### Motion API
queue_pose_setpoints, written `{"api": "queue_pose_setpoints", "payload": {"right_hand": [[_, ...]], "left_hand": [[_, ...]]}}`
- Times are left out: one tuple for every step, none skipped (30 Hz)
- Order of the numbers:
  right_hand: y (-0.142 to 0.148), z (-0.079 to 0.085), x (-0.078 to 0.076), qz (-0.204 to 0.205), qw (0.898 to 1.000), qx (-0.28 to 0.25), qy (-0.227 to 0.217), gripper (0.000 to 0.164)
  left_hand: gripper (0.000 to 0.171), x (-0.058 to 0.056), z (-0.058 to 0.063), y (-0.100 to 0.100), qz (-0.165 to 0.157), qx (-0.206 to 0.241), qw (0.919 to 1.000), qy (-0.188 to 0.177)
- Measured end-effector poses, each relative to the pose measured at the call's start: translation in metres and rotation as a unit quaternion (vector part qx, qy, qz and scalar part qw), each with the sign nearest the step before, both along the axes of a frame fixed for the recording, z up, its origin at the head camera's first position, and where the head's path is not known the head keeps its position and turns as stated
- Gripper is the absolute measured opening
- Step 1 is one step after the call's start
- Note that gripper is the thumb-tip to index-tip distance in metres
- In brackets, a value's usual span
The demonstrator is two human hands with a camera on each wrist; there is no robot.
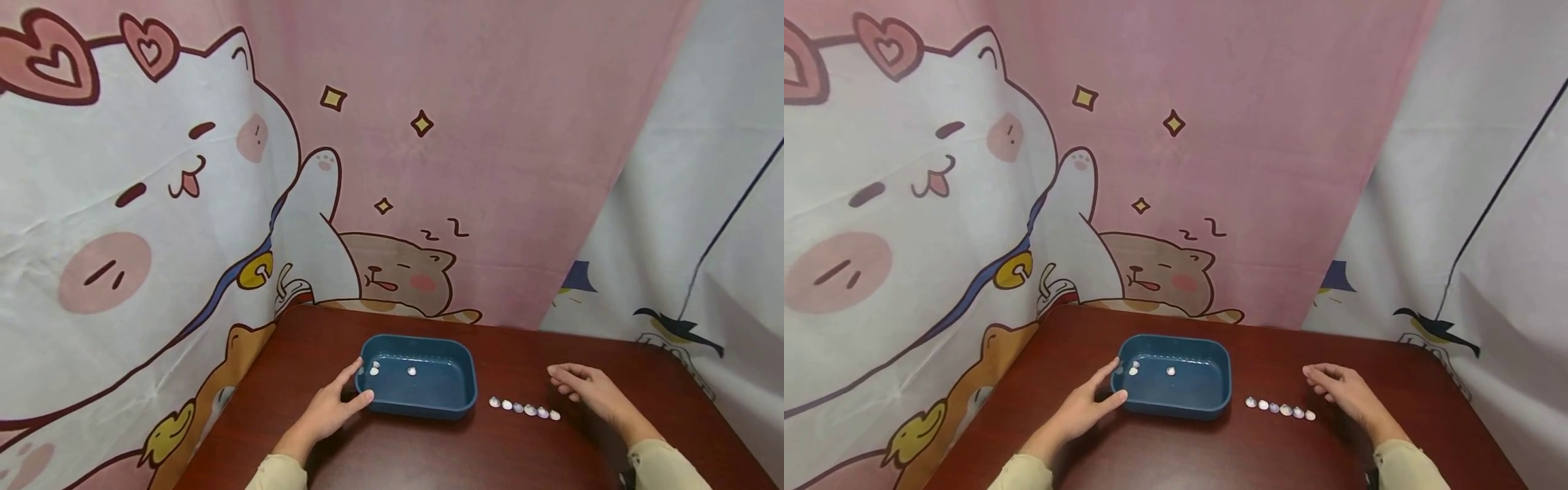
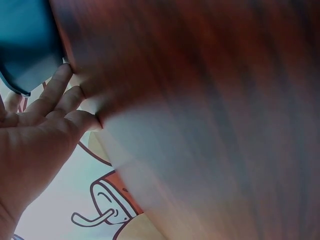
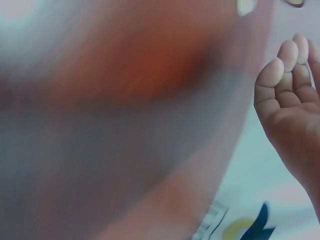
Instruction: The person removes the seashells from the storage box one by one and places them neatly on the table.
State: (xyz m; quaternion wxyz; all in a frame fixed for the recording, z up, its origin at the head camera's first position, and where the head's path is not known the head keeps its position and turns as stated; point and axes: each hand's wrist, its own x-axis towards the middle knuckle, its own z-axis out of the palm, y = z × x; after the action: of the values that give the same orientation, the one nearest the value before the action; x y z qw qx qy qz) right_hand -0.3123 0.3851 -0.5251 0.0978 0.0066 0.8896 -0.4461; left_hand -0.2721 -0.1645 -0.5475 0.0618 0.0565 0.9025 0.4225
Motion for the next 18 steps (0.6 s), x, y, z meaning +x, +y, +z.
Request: {"api": "queue_pose_setpoints", "payload": {"right_hand": [[-0.007,0.004,-0.004,-0.001,1.000,-0.005,0.012,0.068],[-0.016,0.009,-0.008,-0.002,1.000,-0.011,0.027,0.066],[-0.027,0.014,-0.012,-0.001,0.999,-0.016,0.041,0.065],[-0.039,0.020,-0.017,0.003,0.998,-0.022,0.055,0.063],[-0.052,0.026,-0.021,0.011,0.997,-0.029,0.068,0.060],[-0.066,0.032,-0.025,0.021,0.996,-0.035,0.078,0.058],[-0.080,0.036,-0.029,0.031,0.995,-0.043,0.085,0.056],[-0.095,0.040,-0.032,0.041,0.994,-0.048,0.092,0.052],[-0.110,0.043,-0.035,0.055,0.992,-0.050,0.099,0.049],[-0.125,0.044,-0.037,0.069,0.991,-0.049,0.107,0.045],[-0.140,0.044,-0.039,0.082,0.989,-0.041,0.115,0.041],[-0.156,0.043,-0.040,0.094,0.987,-0.029,0.126,0.035],[-0.172,0.042,-0.041,0.107,0.985,-0.012,0.135,0.030],[-0.187,0.040,-0.042,0.120,0.982,0.013,0.146,0.025],[-0.202,0.036,-0.043,0.134,0.978,0.040,0.158,0.020],[-0.216,0.033,-0.042,0.143,0.973,0.072,0.166,0.017],[-0.230,0.031,-0.041,0.150,0.968,0.102,0.172,0.014],[-0.242,0.028,-0.041,0.152,0.964,0.130,0.175,0.012]], "left_hand": [[0.083,0.000,-0.001,0.000,0.001,0.000,1.0000,-0.001],[0.083,0.000,-0.001,0.001,0.001,0.001,1.0000,-0.001],[0.083,0.000,-0.002,0.001,0.002,0.001,1.0000,-0.002],[0.083,0.000,-0.002,0.000,0.002,0.003,1.0000,-0.002],[0.083,0.000,-0.002,0.000,0.003,0.004,1.0000,-0.002],[0.083,0.000,-0.002,0.000,0.004,0.005,1.0000,-0.003],[0.083,0.000,-0.002,-0.001,0.005,0.003,1.0000,-0.003],[0.084,0.000,-0.002,-0.001,0.005,0.003,1.0000,-0.004],[0.084,0.000,-0.003,-0.002,0.004,0.002,1.0000,-0.005],[0.084,0.000,-0.003,-0.002,0.005,0.002,1.0000,-0.005],[0.084,0.000,-0.003,-0.002,0.004,0.002,1.0000,-0.006],[0.084,-0.001,-0.003,-0.002,0.003,0.002,1.0000,-0.005],[0.084,-0.001,-0.003,-0.002,0.002,0.002,1.0000,-0.005],[0.084,-0.001,-0.003,-0.002,0.000,0.002,1.0000,-0.003],[0.084,-0.001,-0.004,-0.002,-0.002,0.003,1.0000,-0.002],[0.083,-0.001,-0.004,-0.002,-0.004,0.004,1.0000,0.000],[0.083,-0.002,-0.004,-0.002,-0.006,0.005,1.0000,0.001],[0.083,-0.002,-0.004,-0.002,-0.008,0.006,0.9999,0.001]]}}
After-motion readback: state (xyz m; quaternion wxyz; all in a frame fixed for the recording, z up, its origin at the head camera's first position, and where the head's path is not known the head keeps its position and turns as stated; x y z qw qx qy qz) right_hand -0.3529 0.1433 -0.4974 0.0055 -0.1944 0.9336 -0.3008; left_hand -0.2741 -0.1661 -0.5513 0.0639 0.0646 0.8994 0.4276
